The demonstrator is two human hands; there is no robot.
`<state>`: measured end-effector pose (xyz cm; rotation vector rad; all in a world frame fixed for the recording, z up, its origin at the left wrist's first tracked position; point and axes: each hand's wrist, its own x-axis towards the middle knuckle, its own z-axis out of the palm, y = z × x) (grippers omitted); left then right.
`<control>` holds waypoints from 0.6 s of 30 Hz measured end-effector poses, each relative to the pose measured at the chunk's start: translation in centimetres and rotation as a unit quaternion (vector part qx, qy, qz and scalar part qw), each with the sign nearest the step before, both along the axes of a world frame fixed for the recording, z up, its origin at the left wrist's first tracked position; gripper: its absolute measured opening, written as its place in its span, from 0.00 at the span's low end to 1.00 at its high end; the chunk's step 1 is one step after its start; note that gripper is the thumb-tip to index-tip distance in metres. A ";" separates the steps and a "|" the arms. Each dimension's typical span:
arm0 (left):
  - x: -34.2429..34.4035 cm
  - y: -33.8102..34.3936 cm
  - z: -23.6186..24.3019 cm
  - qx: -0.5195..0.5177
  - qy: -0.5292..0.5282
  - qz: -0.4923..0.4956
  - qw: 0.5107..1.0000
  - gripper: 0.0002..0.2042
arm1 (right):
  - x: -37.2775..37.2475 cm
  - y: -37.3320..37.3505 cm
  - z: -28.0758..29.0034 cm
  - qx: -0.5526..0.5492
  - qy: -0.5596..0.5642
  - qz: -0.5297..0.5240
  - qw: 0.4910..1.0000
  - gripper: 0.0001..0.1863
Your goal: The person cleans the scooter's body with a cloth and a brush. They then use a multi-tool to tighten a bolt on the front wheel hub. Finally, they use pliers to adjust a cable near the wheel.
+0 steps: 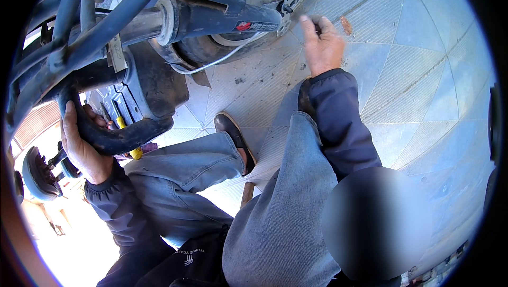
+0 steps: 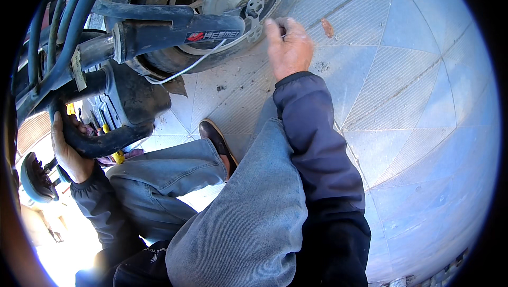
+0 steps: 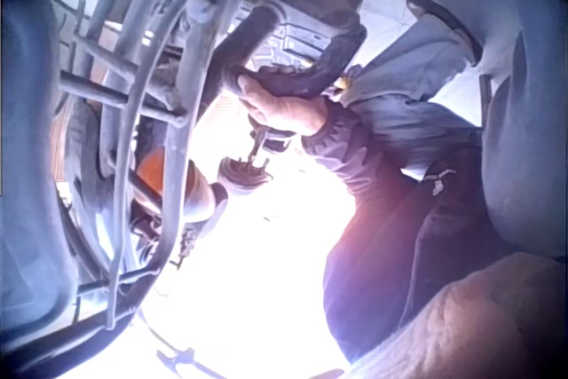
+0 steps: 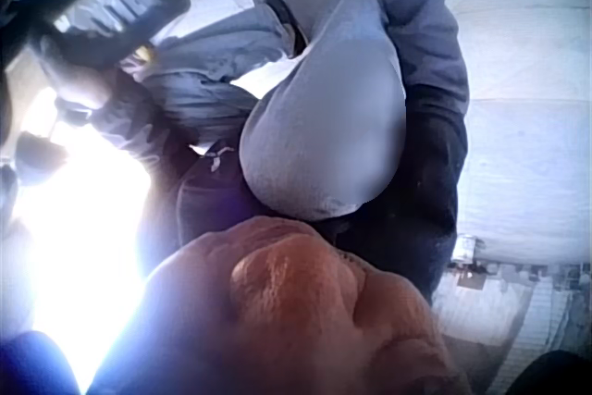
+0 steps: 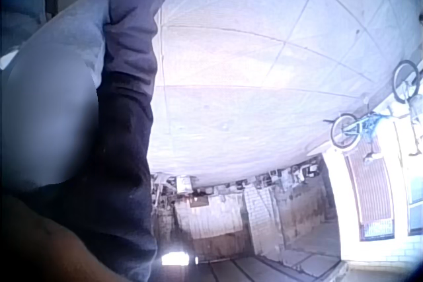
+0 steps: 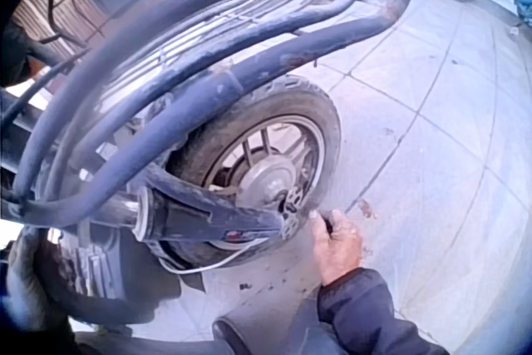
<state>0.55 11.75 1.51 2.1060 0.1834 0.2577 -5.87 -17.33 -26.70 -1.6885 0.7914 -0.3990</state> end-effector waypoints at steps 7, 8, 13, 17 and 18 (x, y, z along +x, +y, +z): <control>0.1 0.3 0.2 -0.006 0.029 -0.010 1.000 0.18 | 0.8 1.5 -4.2 -0.099 0.089 0.134 0.982 0.44; 0.2 0.5 0.2 -0.005 0.030 -0.011 0.999 0.18 | 1.2 1.7 -3.7 -0.072 0.103 0.141 0.982 0.44; 0.2 0.7 0.2 -0.009 0.024 -0.013 1.000 0.19 | 3.9 3.1 -1.3 -0.013 0.140 0.152 0.978 0.40; 0.1 -0.2 -0.1 0.005 -0.007 -0.011 1.000 0.17 | 5.1 3.7 -0.5 0.001 0.189 0.078 0.979 0.27; 0.1 -0.2 -0.2 0.005 -0.009 -0.016 1.000 0.17 | 5.2 4.2 -0.7 -0.008 0.185 0.055 0.981 0.27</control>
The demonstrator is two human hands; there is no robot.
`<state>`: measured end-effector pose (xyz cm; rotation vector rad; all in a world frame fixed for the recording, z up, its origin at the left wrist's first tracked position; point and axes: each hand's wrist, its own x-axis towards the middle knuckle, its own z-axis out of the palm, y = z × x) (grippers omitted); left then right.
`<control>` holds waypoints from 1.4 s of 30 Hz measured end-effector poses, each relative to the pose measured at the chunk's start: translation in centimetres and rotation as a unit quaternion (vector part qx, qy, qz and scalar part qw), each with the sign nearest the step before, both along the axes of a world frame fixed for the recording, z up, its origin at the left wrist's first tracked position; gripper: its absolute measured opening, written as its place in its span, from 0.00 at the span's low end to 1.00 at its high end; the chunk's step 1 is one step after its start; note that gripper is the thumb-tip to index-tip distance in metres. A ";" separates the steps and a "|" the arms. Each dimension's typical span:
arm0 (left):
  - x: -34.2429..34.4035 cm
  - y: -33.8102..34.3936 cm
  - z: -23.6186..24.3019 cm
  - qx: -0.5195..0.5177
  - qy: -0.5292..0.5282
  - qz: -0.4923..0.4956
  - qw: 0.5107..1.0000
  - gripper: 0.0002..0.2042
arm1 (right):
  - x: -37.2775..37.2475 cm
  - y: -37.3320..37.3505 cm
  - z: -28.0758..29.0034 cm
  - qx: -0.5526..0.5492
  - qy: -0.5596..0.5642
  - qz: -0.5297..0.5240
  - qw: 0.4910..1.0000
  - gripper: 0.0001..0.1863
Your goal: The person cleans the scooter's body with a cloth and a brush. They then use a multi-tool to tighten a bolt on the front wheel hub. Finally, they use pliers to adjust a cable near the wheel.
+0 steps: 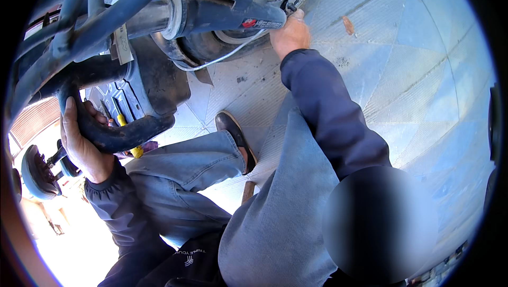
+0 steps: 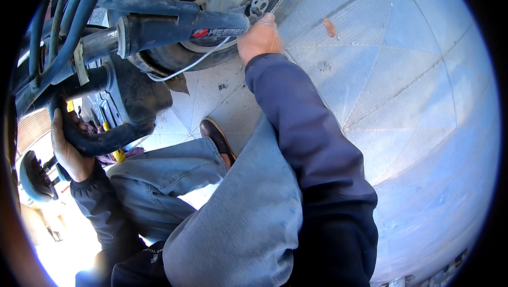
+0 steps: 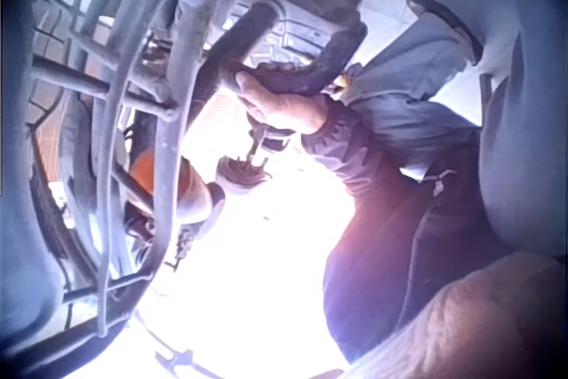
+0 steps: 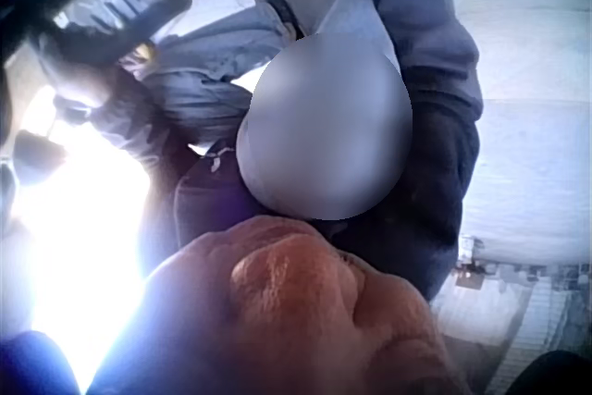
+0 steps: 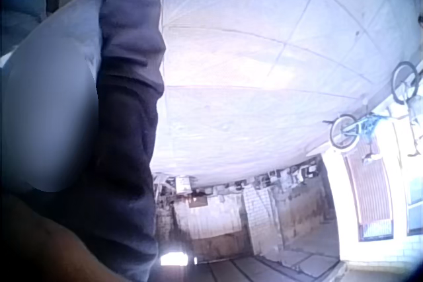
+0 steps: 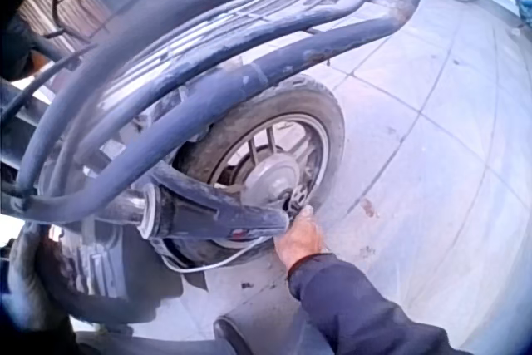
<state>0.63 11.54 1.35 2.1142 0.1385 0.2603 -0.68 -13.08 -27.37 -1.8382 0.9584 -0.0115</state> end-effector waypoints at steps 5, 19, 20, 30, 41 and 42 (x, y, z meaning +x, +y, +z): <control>0.2 0.8 0.2 -0.010 0.018 -0.003 1.000 0.19 | 0.5 1.0 -0.5 -0.015 -0.009 -0.071 0.997 0.26; 0.0 0.4 -0.1 0.019 -0.002 -0.004 1.000 0.19 | 2.0 3.5 -2.9 -0.021 -0.133 -0.249 0.959 0.24; 0.0 0.5 -0.1 0.020 -0.004 -0.006 1.000 0.19 | 2.2 3.9 -2.8 -0.045 -0.149 -0.261 0.953 0.23; -0.1 0.5 -0.2 0.027 -0.003 -0.014 1.000 0.20 | 2.6 3.0 -6.9 -0.015 -0.185 -0.233 0.955 0.15; 0.1 1.0 0.0 0.031 0.004 -0.032 0.999 0.21 | -1.6 -0.8 -2.7 0.197 -0.066 -0.148 0.967 0.20; 0.1 0.9 0.0 0.030 0.003 -0.028 0.999 0.21 | -1.9 -0.7 -2.7 0.167 -0.077 -0.120 0.976 0.20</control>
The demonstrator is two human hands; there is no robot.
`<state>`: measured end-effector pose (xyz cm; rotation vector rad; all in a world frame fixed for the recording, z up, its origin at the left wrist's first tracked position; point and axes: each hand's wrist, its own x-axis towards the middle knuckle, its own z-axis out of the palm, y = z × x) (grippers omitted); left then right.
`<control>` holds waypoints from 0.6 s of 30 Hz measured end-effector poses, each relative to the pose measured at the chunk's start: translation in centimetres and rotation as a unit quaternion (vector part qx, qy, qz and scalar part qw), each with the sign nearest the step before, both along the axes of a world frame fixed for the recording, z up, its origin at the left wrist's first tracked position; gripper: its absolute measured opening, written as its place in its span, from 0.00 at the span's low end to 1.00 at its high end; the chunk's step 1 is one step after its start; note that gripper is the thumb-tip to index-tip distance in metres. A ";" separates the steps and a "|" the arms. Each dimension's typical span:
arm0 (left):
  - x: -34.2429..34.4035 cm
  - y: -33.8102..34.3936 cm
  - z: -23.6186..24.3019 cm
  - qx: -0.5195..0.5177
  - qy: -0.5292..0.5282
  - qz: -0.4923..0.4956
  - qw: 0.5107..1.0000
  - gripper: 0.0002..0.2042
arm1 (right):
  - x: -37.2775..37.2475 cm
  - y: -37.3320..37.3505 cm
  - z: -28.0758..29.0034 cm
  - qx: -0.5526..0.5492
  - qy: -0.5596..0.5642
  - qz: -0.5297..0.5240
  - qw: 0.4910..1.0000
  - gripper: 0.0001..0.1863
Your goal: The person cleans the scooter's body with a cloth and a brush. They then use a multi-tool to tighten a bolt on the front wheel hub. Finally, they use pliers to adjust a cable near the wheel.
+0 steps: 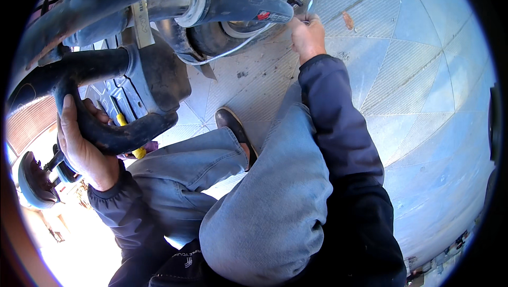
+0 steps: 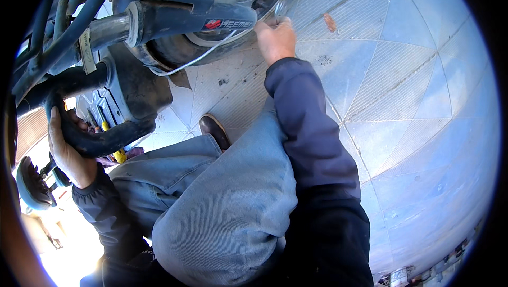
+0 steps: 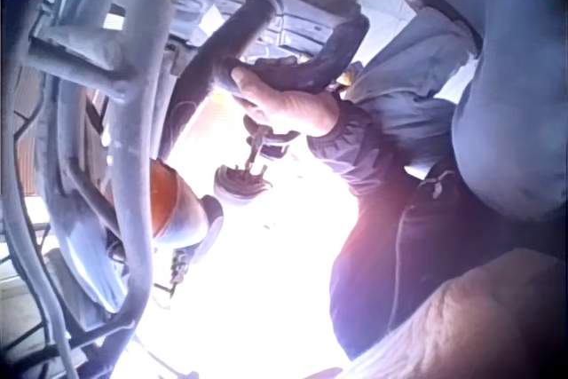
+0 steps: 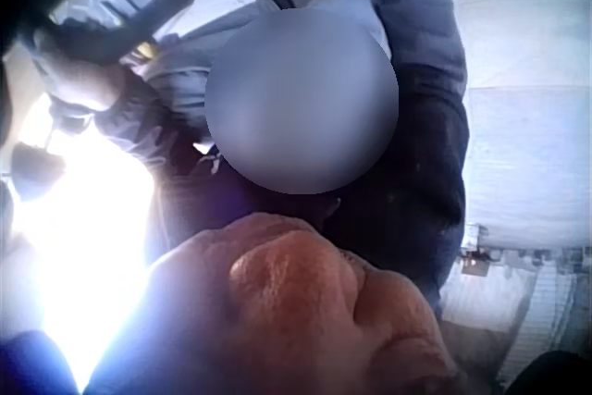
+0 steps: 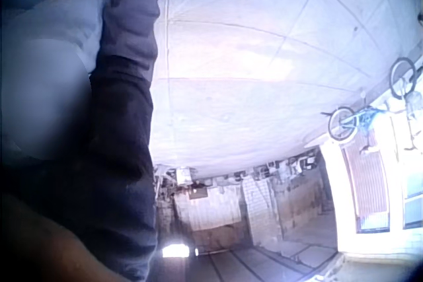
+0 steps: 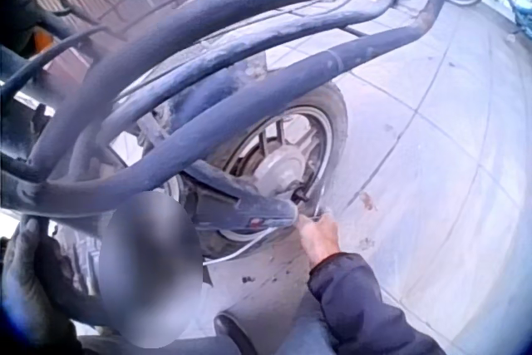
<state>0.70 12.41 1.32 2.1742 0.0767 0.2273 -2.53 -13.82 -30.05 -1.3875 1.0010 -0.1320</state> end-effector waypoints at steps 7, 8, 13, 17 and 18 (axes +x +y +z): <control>-0.1 -0.8 0.0 -0.001 -0.004 0.014 1.000 0.17 | -1.4 0.4 0.1 -0.173 0.034 0.050 0.983 0.16; -0.1 -0.8 0.0 -0.006 -0.005 0.020 1.000 0.17 | -1.5 -0.2 -0.2 -0.168 0.055 0.042 0.983 0.17; 0.0 -0.4 -0.1 -0.012 0.007 0.033 0.999 0.22 | -1.7 -4.1 -5.7 -0.247 0.054 0.054 0.966 0.19; 0.1 -0.3 -0.1 -0.011 0.010 0.026 1.000 0.22 | 0.4 -6.0 -5.0 -0.306 0.091 0.064 0.945 0.23; 0.1 -0.2 -0.1 -0.010 0.009 0.024 1.000 0.22 | 0.6 -6.7 -5.3 -0.328 0.110 0.063 0.936 0.23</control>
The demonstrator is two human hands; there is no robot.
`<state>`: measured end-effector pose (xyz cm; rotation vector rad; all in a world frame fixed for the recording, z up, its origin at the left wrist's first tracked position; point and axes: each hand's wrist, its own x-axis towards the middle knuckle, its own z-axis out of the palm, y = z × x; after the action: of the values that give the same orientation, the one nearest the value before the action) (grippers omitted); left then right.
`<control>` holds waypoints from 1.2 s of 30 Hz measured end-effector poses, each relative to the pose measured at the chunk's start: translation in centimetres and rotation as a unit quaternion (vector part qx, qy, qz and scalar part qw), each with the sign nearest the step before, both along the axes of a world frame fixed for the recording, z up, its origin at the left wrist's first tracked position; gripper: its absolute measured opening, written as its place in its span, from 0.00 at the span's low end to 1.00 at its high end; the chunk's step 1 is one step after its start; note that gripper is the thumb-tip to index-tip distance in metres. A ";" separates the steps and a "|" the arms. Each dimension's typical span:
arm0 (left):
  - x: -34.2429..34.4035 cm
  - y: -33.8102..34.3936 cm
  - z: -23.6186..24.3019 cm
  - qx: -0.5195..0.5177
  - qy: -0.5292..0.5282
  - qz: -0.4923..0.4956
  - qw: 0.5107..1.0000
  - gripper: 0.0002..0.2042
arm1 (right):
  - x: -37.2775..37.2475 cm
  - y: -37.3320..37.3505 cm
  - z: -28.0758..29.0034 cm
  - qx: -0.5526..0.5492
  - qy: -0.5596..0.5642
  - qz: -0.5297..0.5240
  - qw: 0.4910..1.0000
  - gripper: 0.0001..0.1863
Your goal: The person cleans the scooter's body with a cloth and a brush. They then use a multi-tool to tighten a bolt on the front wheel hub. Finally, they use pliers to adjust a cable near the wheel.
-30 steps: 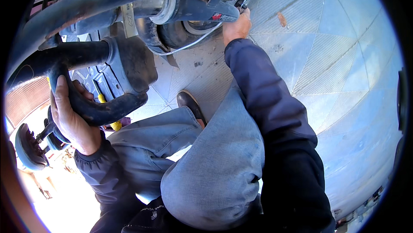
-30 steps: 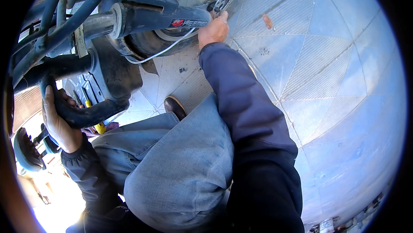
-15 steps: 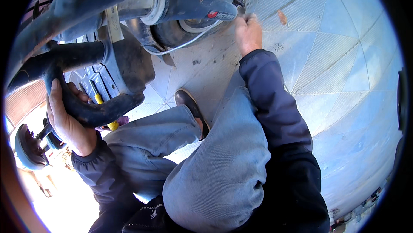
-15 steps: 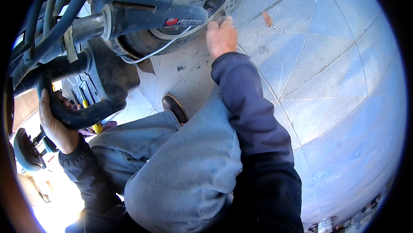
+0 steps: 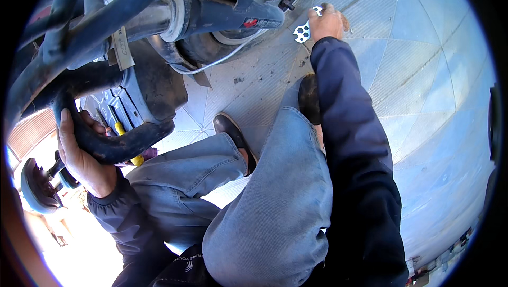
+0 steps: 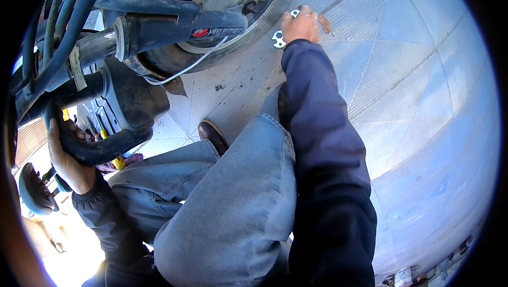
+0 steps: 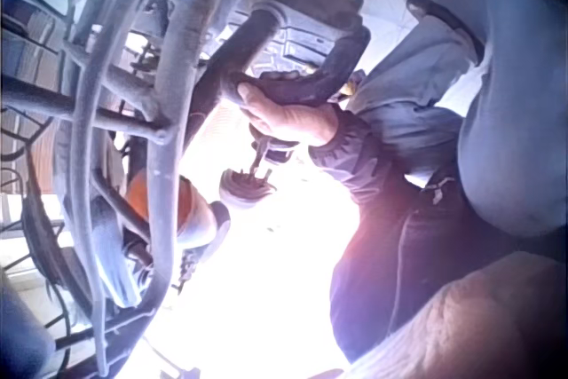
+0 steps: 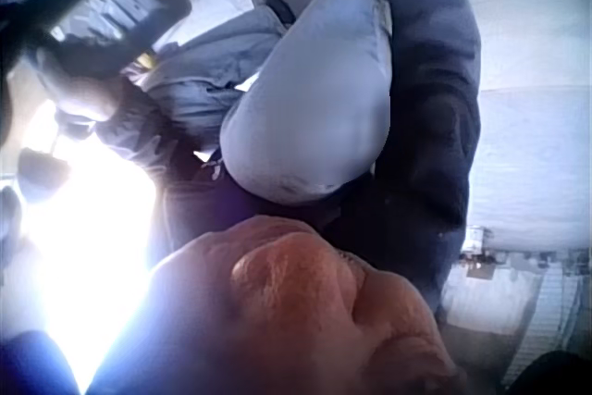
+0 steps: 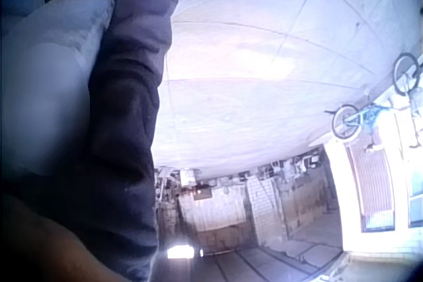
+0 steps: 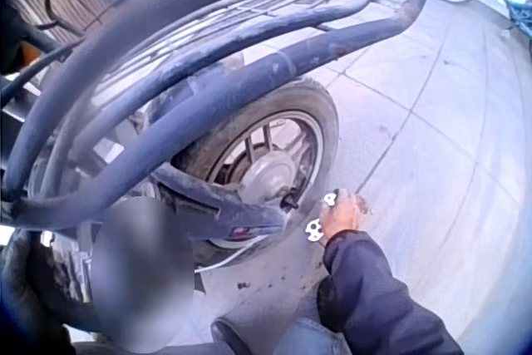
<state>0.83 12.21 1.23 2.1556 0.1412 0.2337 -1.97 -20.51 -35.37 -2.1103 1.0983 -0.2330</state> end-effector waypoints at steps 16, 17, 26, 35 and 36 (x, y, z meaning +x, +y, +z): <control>-0.1 -0.3 0.2 -0.035 0.002 -0.019 0.999 0.18 | -0.9 -3.2 -1.3 -0.300 0.099 0.385 0.867 0.23; -0.1 -0.2 0.2 -0.037 0.003 -0.014 0.999 0.18 | -1.1 -3.2 -1.2 -0.323 0.094 0.391 0.857 0.21; -0.2 -0.4 0.2 -0.037 -0.002 0.000 0.999 0.16 | -3.9 -3.2 -1.4 -0.311 0.118 0.380 0.863 0.09; -0.3 -0.5 0.3 -0.034 -0.002 -0.004 0.999 0.15 | -3.7 -3.1 -0.8 -0.093 0.261 0.261 0.925 0.11; -0.3 -0.5 0.3 -0.035 -0.002 -0.001 0.999 0.15 | -3.8 -3.0 -0.8 -0.099 0.257 0.255 0.927 0.11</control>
<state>0.57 11.67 1.53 2.0851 0.1429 0.2273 -5.75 -23.56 -36.18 -2.6392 0.7729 0.5059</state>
